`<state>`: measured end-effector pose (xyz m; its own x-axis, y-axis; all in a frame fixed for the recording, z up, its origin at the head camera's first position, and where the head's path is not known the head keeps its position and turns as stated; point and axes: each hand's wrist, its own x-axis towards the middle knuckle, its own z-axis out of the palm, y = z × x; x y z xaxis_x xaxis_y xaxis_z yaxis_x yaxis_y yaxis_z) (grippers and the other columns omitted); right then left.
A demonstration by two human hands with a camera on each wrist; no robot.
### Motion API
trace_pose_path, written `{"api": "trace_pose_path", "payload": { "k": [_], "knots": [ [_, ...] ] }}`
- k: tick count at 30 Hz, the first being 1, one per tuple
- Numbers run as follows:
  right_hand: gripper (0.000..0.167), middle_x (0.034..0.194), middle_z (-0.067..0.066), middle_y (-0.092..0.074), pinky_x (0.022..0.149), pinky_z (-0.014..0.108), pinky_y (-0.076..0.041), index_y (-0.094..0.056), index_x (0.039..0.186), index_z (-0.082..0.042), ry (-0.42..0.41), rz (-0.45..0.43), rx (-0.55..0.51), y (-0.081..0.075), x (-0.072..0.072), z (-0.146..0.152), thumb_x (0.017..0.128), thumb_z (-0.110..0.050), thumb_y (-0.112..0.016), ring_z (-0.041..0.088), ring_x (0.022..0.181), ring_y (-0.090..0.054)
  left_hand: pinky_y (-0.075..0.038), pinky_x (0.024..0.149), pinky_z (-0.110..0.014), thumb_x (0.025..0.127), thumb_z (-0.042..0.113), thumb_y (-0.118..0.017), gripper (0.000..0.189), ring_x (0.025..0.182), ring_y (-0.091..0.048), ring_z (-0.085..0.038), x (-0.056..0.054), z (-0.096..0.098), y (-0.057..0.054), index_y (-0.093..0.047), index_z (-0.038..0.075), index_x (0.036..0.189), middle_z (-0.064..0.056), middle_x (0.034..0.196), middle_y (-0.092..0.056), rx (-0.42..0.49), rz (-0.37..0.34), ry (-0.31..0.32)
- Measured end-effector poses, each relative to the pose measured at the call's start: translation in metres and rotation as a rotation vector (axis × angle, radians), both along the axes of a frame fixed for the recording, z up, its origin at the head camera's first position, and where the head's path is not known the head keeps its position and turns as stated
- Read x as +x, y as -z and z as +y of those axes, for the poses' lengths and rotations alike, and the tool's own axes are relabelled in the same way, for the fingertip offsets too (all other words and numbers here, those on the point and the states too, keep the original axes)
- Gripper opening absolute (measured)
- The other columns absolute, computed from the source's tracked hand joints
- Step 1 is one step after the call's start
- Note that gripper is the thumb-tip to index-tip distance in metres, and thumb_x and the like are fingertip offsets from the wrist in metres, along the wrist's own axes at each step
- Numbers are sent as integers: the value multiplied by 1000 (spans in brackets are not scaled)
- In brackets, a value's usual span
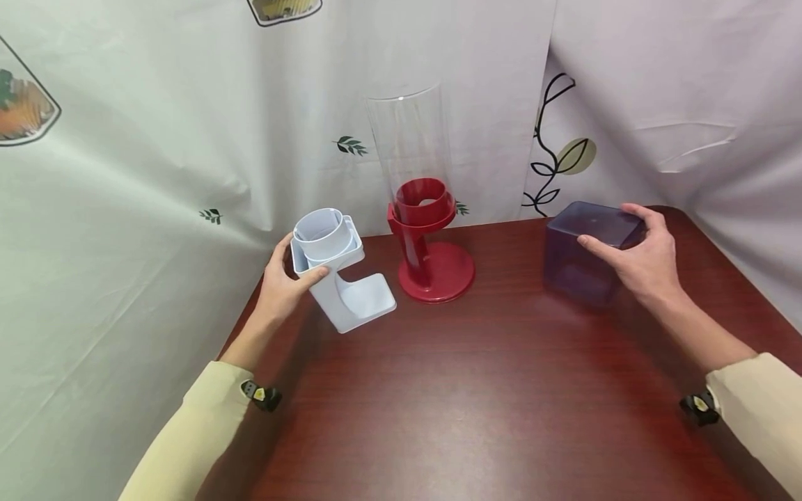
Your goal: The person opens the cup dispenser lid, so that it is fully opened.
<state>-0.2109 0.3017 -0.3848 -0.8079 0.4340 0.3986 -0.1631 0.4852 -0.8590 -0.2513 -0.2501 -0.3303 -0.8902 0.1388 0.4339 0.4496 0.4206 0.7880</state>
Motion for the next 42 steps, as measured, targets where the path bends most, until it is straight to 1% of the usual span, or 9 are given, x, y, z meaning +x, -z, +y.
{"api": "trace_pose_path", "payload": {
  "k": [7, 11, 17, 21, 27, 30, 35, 38, 42],
  "knots": [
    [81, 138, 11, -46, 95, 16, -31, -51, 143, -14, 24, -23, 22, 6, -7, 12, 74, -31, -89, 17, 118, -43, -44, 93, -24, 84, 8, -81, 83, 114, -51, -17, -11, -7, 0, -34, 1, 152, -17, 136, -52, 15, -3, 12],
    [85, 141, 16, -44, 98, 17, -29, -48, 145, -10, 8, -34, 58, 6, -10, 20, 74, -31, -89, 22, 122, -42, -45, 93, -23, 84, 8, -81, 82, 114, -52, -18, -18, -13, 1, -34, 1, 152, -18, 136, -52, 37, 1, 19],
    [93, 146, 21, -39, 108, 29, -26, -40, 150, -4, -32, -76, 135, 5, -12, 34, 75, -33, -88, 35, 128, -38, -47, 92, -22, 84, 9, -81, 82, 113, -53, -18, -25, -20, 0, -37, 3, 152, -15, 134, -52, 54, -14, 21],
    [99, 150, 24, -35, 111, 38, -25, -34, 154, -5, -48, -124, 144, 6, -12, 42, 76, -36, -87, 39, 130, -35, -46, 92, -22, 85, 11, -81, 81, 114, -53, -18, -26, -22, -2, -37, 5, 153, -15, 135, -52, 32, -19, 3],
    [105, 151, 26, -32, 112, 44, -24, -27, 157, -5, -59, -166, 151, 6, -12, 47, 77, -39, -86, 42, 128, -36, -45, 95, -23, 87, 15, -80, 81, 117, -53, -18, -25, -23, -3, -35, 5, 154, -15, 139, -52, 9, -23, -21],
    [107, 152, 27, -32, 112, 45, -23, -24, 158, -6, -69, -174, 155, 4, -12, 48, 78, -40, -86, 43, 129, -35, -44, 97, -24, 88, 16, -79, 82, 119, -52, -18, -24, -22, -3, -32, 4, 155, -16, 141, -50, 6, -26, -33],
    [111, 157, 22, -28, 116, 41, -19, -14, 160, -8, -98, -157, 131, 1, -11, 47, 79, -36, -85, 39, 138, -31, -42, 100, -26, 89, 17, -76, 85, 122, -50, -23, -21, -18, -4, -26, 0, 155, -20, 144, -46, 6, -31, -40],
    [113, 158, 22, -26, 117, 39, -17, -11, 161, -9, -108, -137, 114, -1, -11, 46, 79, -34, -85, 37, 139, -30, -38, 107, -29, 90, 15, -75, 87, 131, -45, -24, -19, -16, -7, -22, -2, 156, -21, 150, -40, 7, -23, -42],
    [113, 161, 21, -21, 118, 39, -15, -8, 161, -13, -109, -125, 99, -6, -10, 43, 80, -34, -84, 33, 144, -25, -25, 116, -34, 89, 14, -75, 91, 146, -28, -25, -18, -11, -16, -17, -4, 156, -20, 160, -26, 16, 16, -39]
  ]
}}
